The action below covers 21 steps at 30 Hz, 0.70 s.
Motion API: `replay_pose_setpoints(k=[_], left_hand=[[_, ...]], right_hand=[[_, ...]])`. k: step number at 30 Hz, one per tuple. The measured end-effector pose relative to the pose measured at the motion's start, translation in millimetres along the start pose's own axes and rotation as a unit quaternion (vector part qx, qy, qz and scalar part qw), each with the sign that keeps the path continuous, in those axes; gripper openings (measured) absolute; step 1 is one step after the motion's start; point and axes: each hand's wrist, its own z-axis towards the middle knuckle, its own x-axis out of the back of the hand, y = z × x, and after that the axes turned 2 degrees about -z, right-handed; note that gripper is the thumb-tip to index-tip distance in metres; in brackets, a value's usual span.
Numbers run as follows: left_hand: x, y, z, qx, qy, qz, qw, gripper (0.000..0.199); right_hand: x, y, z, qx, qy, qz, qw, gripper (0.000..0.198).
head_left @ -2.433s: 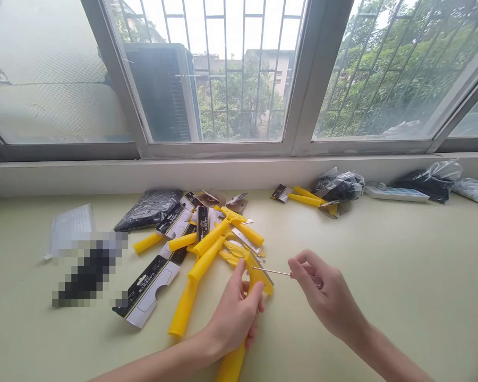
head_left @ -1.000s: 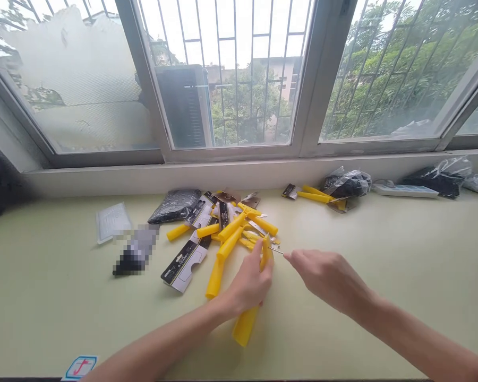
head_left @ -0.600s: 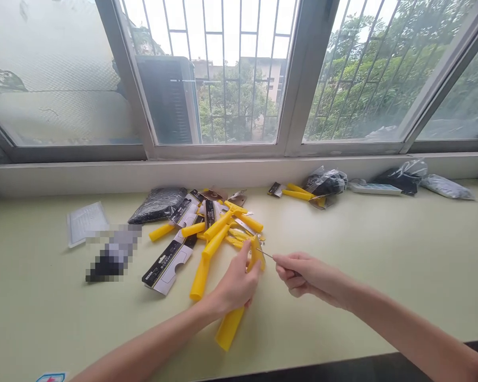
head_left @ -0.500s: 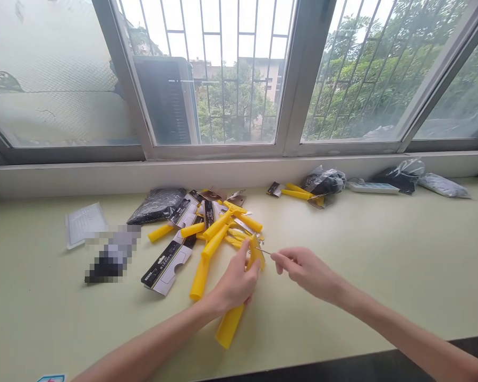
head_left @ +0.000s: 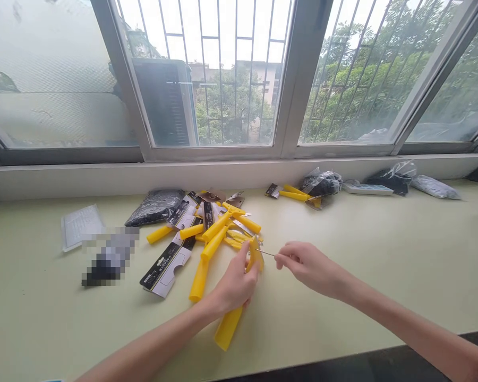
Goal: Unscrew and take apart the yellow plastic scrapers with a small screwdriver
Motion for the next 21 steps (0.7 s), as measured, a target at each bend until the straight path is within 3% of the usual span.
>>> replay_pose_setpoints(k=[2, 5, 8, 10, 12, 15, 17, 21], left_hand=[[0, 0, 1, 0.006, 0.001, -0.002, 1.0, 0.068], [0, -2, 3, 0.009, 0.009, 0.001, 1.0, 0.069], [1, -1, 4, 0.007, 0.018, -0.005, 1.0, 0.066], [2, 2, 4, 0.014, 0.027, -0.007, 0.999, 0.066], [2, 5, 4, 0.021, 0.029, -0.007, 0.999, 0.067], [2, 5, 4, 0.021, 0.023, -0.009, 0.999, 0.066], [2, 2, 5, 0.018, 0.022, -0.018, 0.999, 0.067], [4, -6, 9, -0.007, 0.011, -0.029, 0.999, 0.07]], right_hand=[[-4, 2, -2, 0.055, 0.085, -0.099, 0.99, 0.037], [-19, 1, -7, 0.14, 0.19, -0.228, 0.945, 0.037], [-30, -2, -9, 0.156, 0.233, -0.194, 0.94, 0.033], [-30, -3, -9, 0.103, 0.208, -0.106, 0.967, 0.033], [-25, -1, -7, 0.034, 0.132, -0.008, 0.991, 0.034], [-12, 2, -5, -0.041, 0.028, 0.064, 0.997, 0.033], [-7, 0, -4, -0.048, 0.021, 0.052, 0.997, 0.034], [-6, -12, -6, 0.029, 0.092, 0.017, 0.995, 0.036]])
